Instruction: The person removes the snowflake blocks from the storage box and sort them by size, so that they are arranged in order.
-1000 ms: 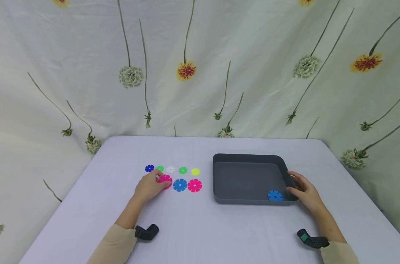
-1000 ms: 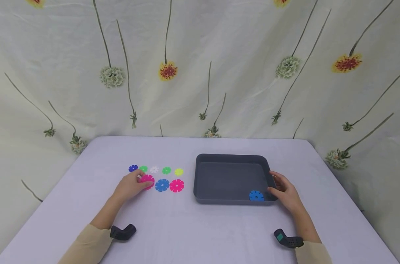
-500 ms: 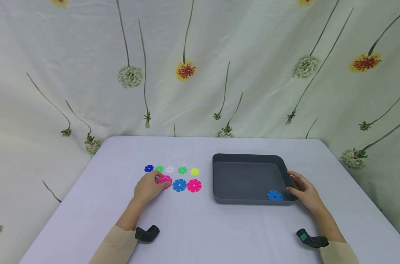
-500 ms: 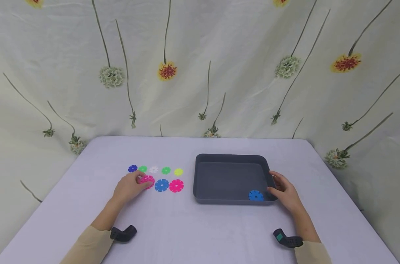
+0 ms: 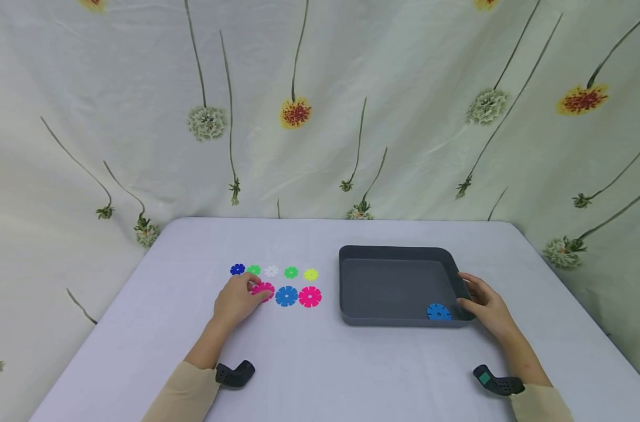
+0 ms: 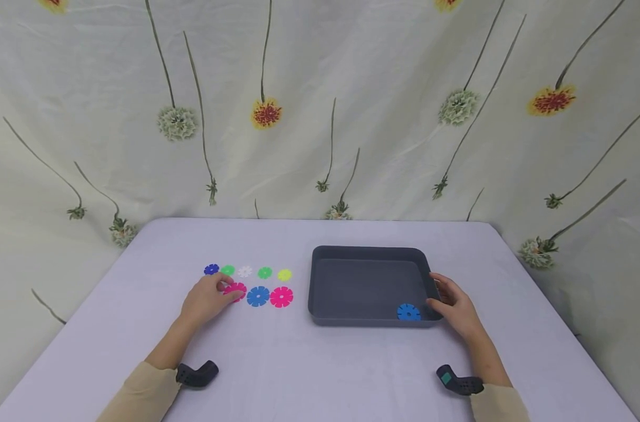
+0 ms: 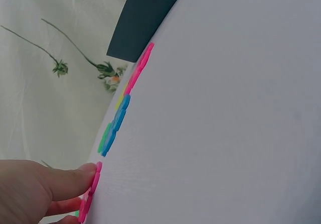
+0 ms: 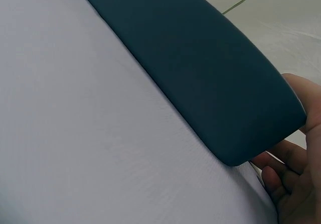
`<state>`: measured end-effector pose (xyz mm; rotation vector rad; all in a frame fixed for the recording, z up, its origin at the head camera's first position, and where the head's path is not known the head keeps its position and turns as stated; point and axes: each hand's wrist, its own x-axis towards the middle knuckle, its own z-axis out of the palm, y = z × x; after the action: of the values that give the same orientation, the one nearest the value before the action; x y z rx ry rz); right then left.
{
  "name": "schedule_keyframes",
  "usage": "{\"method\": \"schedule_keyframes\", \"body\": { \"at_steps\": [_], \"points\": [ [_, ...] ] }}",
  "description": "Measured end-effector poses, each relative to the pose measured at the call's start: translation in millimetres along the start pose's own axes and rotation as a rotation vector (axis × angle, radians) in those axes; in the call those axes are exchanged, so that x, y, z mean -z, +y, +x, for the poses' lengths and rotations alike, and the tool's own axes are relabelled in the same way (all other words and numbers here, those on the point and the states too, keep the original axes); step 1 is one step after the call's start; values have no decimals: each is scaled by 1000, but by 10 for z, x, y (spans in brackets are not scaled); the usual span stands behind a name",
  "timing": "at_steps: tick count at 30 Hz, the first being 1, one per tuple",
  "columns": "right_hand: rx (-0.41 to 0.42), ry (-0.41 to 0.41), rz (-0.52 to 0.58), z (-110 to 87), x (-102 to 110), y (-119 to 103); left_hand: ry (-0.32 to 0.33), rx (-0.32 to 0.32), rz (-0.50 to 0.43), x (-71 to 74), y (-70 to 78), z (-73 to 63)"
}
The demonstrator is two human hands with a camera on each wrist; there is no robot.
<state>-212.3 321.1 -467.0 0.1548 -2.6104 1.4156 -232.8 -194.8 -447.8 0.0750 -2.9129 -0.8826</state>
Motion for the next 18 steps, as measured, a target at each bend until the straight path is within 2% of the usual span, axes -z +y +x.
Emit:
{"method": "schedule_keyframes", "body": {
  "at_steps": [12,18],
  "points": [
    [33,-19,21,-1,22,21,9,-10,-1,28,33,4],
    [38,-12,20,1,25,13,-3,-11,-6,60,131,27]
  ]
}}
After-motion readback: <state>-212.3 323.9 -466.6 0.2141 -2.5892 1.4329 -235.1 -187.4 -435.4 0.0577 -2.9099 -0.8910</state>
